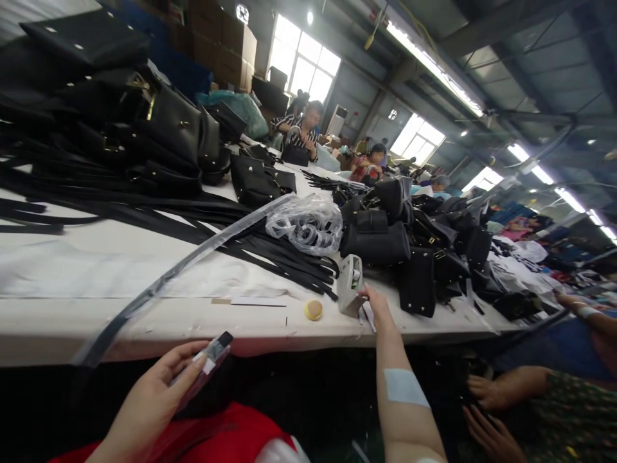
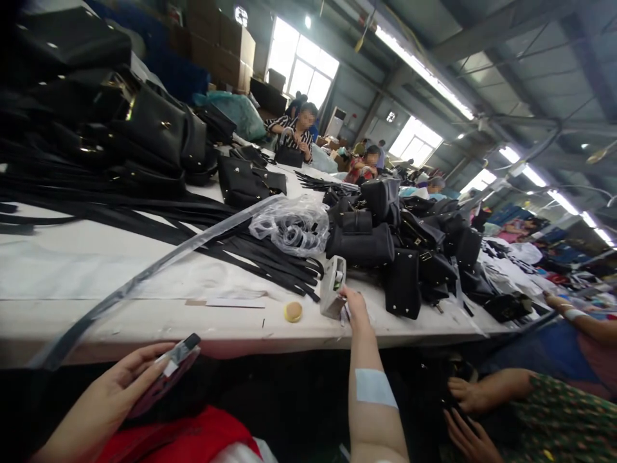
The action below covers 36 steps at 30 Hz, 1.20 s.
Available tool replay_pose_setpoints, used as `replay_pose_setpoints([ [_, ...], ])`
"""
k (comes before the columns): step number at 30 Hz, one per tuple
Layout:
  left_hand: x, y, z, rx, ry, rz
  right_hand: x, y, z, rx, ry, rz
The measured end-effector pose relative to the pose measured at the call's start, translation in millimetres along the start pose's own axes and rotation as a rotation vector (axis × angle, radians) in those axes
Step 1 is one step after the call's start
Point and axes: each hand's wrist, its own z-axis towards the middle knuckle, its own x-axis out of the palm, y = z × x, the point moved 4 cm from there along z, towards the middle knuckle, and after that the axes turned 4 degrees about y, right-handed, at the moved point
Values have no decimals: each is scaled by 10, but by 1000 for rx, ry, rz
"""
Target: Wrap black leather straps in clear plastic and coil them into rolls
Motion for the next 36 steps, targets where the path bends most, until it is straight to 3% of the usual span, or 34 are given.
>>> replay_pose_setpoints([
  [5,42,104,80,31,60,30,106,-61,-63,-30,-14,91],
  [11,-33,169,102,61,81,75,102,-319,-545,4,8,136],
  [14,40,141,66,88,105,117,231,-264,-784,19,62,163],
  [17,165,118,10,146,121,159,550,85,-1130,-22,268,246],
  [20,256,130,-31,210,115,180,1010,578,-1650,-41,654,412],
  [23,250,155,-56,246,93,201,1386,930,-2180,-5,988,489],
  [25,202,149,-84,272,68,196,1556,1034,-2431,10,1139,515],
  [29,100,112,-156,299,27,189,1758,1048,-2634,43,1253,528],
  [36,20,123,-185,330,10,216,1903,973,-2683,115,1258,391],
])
